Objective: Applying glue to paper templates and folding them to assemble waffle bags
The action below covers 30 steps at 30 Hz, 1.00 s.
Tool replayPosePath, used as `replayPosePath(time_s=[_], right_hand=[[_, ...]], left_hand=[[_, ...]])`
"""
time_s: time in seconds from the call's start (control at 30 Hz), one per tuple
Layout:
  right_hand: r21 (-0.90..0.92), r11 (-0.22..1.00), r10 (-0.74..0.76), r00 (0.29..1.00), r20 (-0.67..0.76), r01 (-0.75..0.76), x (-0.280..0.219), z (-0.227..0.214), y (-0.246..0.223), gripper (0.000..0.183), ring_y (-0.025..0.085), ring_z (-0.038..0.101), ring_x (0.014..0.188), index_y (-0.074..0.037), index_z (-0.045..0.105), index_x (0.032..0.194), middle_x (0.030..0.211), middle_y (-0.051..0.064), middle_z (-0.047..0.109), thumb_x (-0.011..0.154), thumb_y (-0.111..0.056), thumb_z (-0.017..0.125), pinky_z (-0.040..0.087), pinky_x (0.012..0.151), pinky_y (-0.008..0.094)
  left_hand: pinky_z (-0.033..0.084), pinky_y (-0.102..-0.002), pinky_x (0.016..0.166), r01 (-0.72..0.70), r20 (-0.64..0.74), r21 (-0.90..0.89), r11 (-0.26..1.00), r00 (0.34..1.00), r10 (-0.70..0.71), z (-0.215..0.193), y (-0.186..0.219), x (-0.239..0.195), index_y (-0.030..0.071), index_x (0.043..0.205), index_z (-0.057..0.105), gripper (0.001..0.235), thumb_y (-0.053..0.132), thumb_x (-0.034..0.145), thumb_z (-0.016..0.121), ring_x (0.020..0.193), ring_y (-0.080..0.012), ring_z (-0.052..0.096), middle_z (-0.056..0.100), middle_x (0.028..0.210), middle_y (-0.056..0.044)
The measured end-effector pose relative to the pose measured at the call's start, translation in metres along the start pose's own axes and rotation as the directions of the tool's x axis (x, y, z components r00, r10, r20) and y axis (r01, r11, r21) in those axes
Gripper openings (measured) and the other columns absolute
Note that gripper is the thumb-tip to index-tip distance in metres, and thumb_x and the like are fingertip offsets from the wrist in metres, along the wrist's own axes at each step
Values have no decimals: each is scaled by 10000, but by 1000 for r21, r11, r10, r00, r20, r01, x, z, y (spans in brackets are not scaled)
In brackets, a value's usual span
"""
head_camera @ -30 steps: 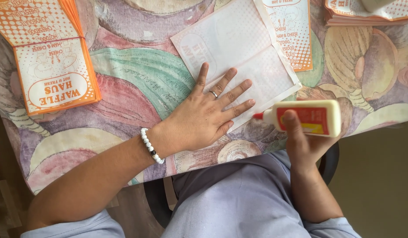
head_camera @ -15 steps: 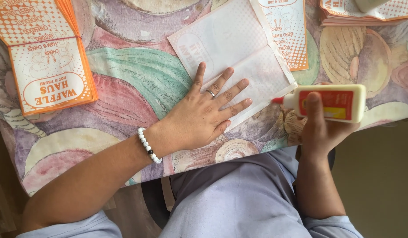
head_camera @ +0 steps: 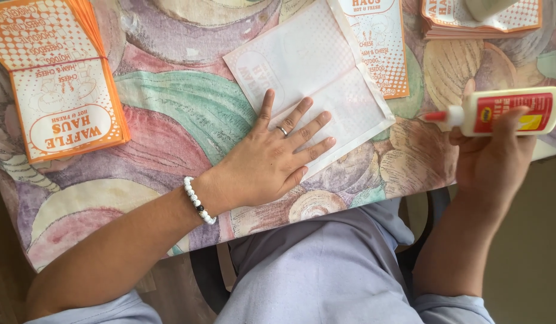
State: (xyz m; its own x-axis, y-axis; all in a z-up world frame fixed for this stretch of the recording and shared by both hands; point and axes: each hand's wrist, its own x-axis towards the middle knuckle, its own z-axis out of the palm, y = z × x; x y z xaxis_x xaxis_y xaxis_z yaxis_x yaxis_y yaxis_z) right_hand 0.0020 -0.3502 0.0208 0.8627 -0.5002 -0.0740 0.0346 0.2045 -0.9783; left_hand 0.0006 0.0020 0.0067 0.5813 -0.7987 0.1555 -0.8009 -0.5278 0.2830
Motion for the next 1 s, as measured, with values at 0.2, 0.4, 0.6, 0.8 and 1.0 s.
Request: replayPosePath(time_s=[0.2, 0.4, 0.6, 0.8, 1.0], right_hand=[[-171, 985, 31, 996, 86, -16, 15, -46, 1, 308, 127, 692, 830, -73, 554, 1278, 938, 3, 646, 1015, -52, 713, 664, 797, 238], [-592, 799, -51, 993, 103, 102, 19, -56, -2, 491, 69, 665, 904, -99, 593, 1384, 1069, -8, 675, 965, -100, 848, 598, 799, 201], [-697, 246, -423, 722, 548, 673, 6, -27, -15, 473, 408, 557, 1270, 147, 659, 1370, 1382, 271, 559, 981, 52, 911, 474, 993, 514], [-608, 357, -138, 684, 717, 709, -14, 49, -5, 284, 278, 596, 1032, 26, 739, 1232, 1177, 168, 599, 1020, -160, 772, 518, 718, 366], [-608, 318, -77, 659, 748, 727, -11, 77, -1, 529, 258, 640, 1019, -37, 704, 1224, 1170, 126, 634, 858, -369, 893, 518, 838, 416]], left_hand=[[56, -741, 1208, -116, -90, -135, 984, 990, 105, -4, 3, 1, 124, 1427, 601, 437, 249, 1016, 520, 1522, -409, 309, 456, 1588, -161], [235, -602, 1249, -239, -141, -139, 961, 965, 219, 5, 1, 2, 34, 1335, 655, 421, -40, 966, 466, 1417, -389, 506, 574, 1485, -195], [267, -510, 1263, -284, -103, -211, 935, 958, 267, 11, 0, 2, 16, 1332, 644, 413, -53, 991, 422, 1428, -376, 490, 541, 1504, -213], [281, -518, 1257, -313, -94, -268, 911, 950, 299, 12, 1, 2, -1, 1317, 649, 428, -89, 965, 421, 1428, -384, 485, 526, 1510, -226], [289, -506, 1255, -310, -66, -282, 908, 950, 304, 9, 2, 3, 5, 1317, 643, 450, -107, 941, 424, 1431, -367, 478, 514, 1517, -221]])
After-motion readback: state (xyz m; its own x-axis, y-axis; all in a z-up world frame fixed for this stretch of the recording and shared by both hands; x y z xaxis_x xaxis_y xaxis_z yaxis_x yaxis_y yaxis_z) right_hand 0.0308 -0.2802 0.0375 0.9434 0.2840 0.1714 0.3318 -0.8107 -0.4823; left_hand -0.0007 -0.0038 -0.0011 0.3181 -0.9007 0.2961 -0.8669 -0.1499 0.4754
